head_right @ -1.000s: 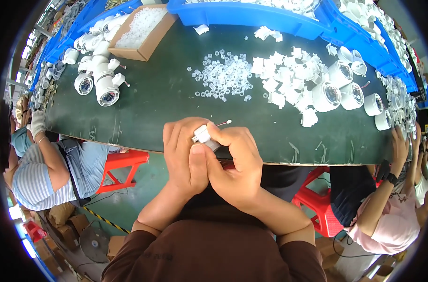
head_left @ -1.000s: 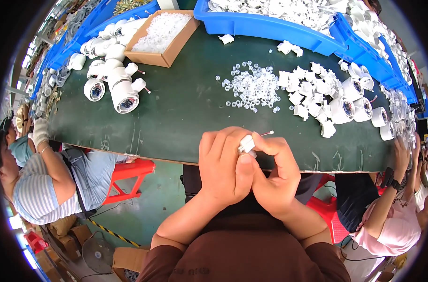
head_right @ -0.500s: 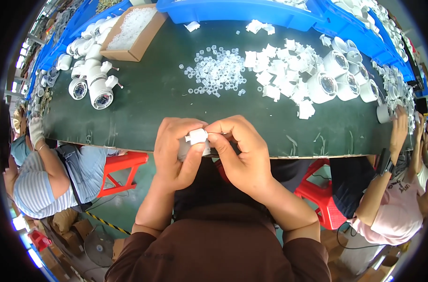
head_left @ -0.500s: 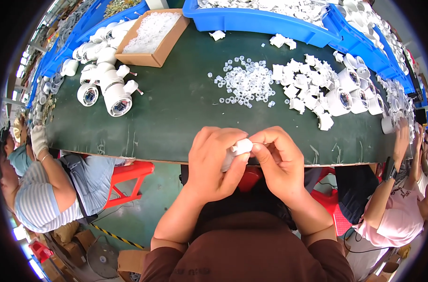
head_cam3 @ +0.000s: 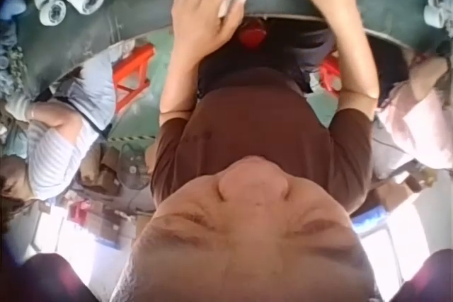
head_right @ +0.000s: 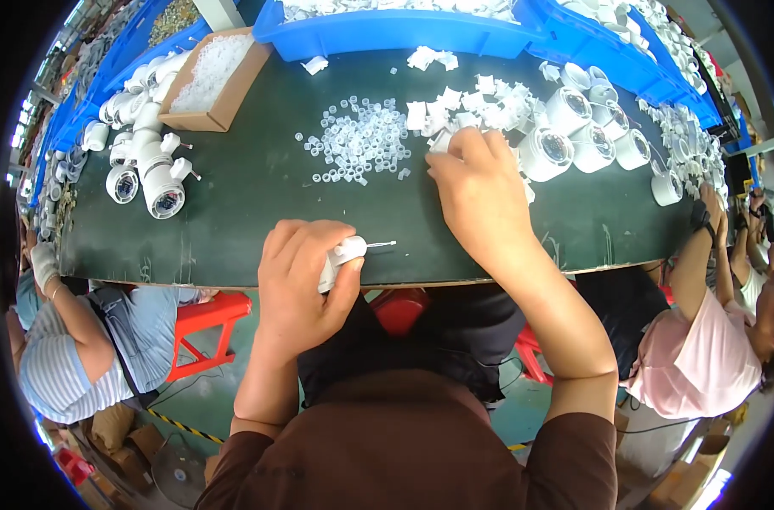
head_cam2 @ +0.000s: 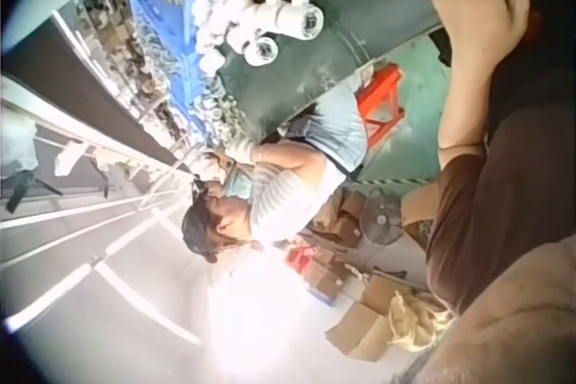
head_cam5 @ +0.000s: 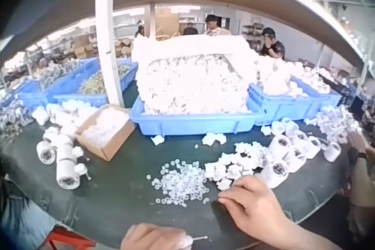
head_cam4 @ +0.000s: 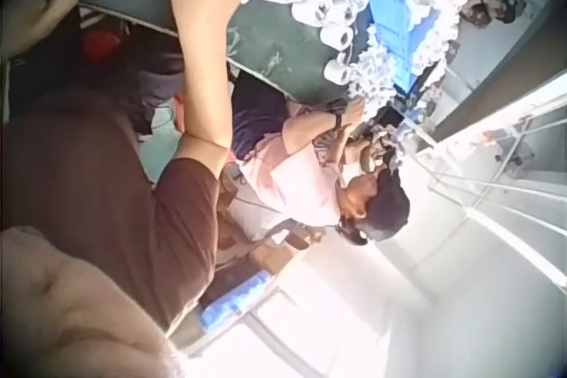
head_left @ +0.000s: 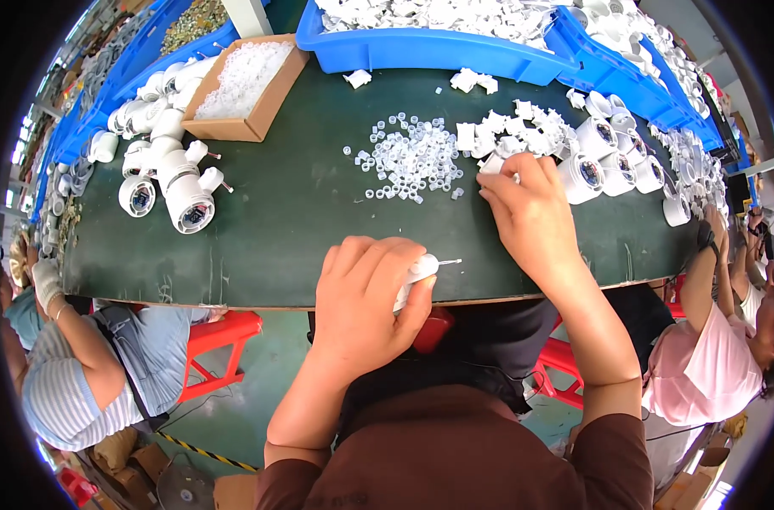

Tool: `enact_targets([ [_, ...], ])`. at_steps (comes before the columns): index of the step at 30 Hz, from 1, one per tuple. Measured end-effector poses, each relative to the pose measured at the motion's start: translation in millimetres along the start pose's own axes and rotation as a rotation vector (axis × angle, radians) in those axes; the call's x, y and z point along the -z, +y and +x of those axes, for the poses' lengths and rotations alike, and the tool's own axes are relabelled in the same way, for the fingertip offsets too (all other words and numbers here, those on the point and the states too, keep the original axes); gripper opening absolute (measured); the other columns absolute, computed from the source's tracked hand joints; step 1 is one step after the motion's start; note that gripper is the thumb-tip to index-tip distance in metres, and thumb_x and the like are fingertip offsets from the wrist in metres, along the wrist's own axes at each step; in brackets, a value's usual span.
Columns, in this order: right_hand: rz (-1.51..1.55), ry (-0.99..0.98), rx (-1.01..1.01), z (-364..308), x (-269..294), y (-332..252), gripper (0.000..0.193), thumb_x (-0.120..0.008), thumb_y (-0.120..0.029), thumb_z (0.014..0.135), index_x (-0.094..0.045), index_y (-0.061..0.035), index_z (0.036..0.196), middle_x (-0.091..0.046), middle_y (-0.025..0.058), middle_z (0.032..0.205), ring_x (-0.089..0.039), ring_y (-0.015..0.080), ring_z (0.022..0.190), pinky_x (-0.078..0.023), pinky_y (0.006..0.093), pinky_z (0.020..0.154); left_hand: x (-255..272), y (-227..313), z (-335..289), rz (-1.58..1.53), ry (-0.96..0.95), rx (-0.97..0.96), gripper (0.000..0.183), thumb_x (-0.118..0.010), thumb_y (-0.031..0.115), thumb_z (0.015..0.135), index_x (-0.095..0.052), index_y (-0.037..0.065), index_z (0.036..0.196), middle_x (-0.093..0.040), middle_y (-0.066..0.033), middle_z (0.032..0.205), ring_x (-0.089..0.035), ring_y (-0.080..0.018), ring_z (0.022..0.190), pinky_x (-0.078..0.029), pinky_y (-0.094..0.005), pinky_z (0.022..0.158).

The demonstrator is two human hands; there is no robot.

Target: The person assembles camera components by hand, picking up a white plastic housing and a wire connector, threading the wire through the housing, and snapping a small white cap onto the assembly before setting the unit aside.

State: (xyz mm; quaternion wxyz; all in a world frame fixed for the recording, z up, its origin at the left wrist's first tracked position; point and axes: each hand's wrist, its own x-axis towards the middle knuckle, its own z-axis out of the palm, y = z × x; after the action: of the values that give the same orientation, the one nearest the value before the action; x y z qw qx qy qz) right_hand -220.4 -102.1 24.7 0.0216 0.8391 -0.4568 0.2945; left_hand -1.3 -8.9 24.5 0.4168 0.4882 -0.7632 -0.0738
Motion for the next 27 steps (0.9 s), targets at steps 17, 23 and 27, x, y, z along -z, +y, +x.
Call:
enact_targets([
  [17, 1.216, -0.223, -0.335, -23, 3, -55, 0.019, -0.069, 0.005, 0.092, -0.074, -0.0055, 0.106, -0.067, 0.0046, 0.105, -0.065, 0.0126, 0.092, -0.053, 0.0271, 0.082, -2, 2, 1, 0.039, -0.011, 0.092, 0.032, -0.079, 0.008, 0.075, -0.064, 0.008, 0.103, -0.066, -0.0080, 0.105, -0.061, -0.0288, 0.087, -0.048, -0.0387, 0.074],
  [23, 1.503, -0.468, -0.658, -10, 10, -56, 0.010, -0.065, 0.006, 0.093, -0.067, 0.0027, 0.103, -0.068, 0.0073, 0.102, -0.066, 0.0146, 0.097, -0.053, 0.0301, 0.086, -6, -4, -4, 0.000, 0.016, 0.061, 0.039, -0.079, 0.005, 0.072, -0.058, 0.008, 0.105, -0.065, -0.0094, 0.105, -0.061, -0.0300, 0.090, -0.048, -0.0394, 0.075],
  [27, 1.563, -0.527, -0.746, -10, 11, -61, 0.012, -0.065, 0.004, 0.091, -0.063, 0.0000, 0.102, -0.067, 0.0063, 0.102, -0.065, 0.0128, 0.096, -0.052, 0.0278, 0.083, -8, 0, -4, 0.032, 0.013, 0.060, 0.040, -0.079, 0.005, 0.071, -0.058, 0.009, 0.105, -0.065, -0.0094, 0.105, -0.061, -0.0307, 0.090, -0.048, -0.0401, 0.076],
])
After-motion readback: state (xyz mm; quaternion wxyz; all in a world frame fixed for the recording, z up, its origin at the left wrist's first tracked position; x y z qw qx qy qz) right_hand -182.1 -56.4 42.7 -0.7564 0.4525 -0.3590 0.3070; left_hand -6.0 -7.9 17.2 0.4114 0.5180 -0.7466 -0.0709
